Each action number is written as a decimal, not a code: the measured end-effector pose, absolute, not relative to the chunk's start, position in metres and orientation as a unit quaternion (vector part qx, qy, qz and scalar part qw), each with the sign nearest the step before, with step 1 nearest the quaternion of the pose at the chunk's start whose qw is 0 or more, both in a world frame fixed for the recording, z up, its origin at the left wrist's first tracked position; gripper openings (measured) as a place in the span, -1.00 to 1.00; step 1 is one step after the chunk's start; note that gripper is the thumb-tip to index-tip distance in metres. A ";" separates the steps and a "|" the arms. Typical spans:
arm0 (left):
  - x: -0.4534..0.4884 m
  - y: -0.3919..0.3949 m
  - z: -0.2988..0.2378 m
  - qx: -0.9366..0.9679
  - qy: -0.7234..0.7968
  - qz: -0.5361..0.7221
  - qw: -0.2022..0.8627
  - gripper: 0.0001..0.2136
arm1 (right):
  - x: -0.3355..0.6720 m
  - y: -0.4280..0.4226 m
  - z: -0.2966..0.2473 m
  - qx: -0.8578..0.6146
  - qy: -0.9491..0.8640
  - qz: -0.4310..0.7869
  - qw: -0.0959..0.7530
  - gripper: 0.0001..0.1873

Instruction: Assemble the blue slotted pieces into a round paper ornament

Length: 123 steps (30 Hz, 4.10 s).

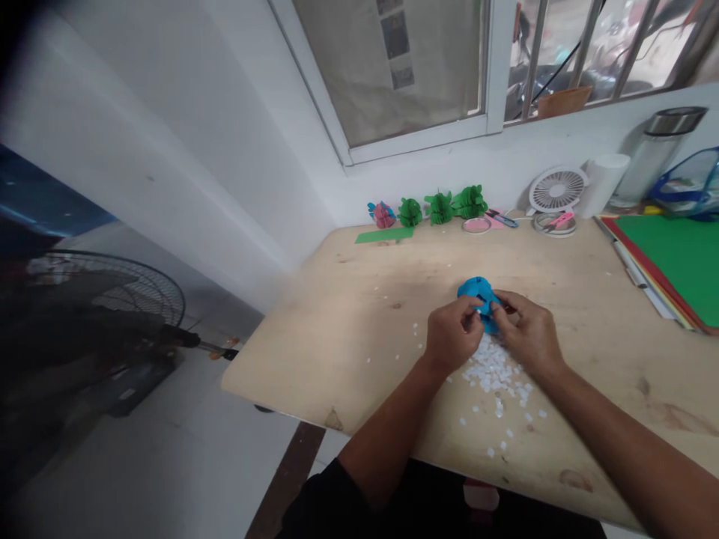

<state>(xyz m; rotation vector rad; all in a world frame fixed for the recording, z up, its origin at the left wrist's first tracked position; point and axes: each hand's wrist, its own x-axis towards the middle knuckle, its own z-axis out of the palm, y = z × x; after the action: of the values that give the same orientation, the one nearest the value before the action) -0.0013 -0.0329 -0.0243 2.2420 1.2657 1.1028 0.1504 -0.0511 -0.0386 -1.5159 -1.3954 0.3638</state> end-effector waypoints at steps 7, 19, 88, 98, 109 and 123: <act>-0.004 -0.038 -0.023 0.823 0.410 0.344 0.191 -0.88 | 0.155 -0.048 -0.043 -0.628 -0.520 0.180 0.550 -0.64; -0.003 -0.034 -0.028 0.801 0.463 0.308 0.220 -0.75 | 0.154 -0.043 -0.046 -0.621 -0.472 0.192 0.596 -0.66; -0.005 -0.031 -0.029 0.697 0.448 0.504 0.246 -0.85 | 0.148 -0.049 -0.031 -0.619 -0.421 0.252 0.613 -0.71; -0.006 -0.023 -0.031 0.681 0.469 0.487 0.281 -0.76 | 0.148 -0.049 -0.031 -0.620 -0.455 0.236 0.594 -0.72; -0.003 -0.021 -0.035 0.657 0.445 0.505 0.339 -0.94 | 0.151 -0.048 -0.045 -0.594 -0.532 0.202 0.569 -0.69; 0.000 -0.029 -0.030 0.706 0.482 0.432 0.289 -0.88 | 0.143 -0.052 -0.040 -0.604 -0.604 0.179 0.488 -0.59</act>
<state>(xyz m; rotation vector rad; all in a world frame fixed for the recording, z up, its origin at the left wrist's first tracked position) -0.0001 -0.0295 -0.0303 1.8834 1.2862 1.1526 0.1428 -0.0520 -0.0395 -1.4688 -1.4693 0.4361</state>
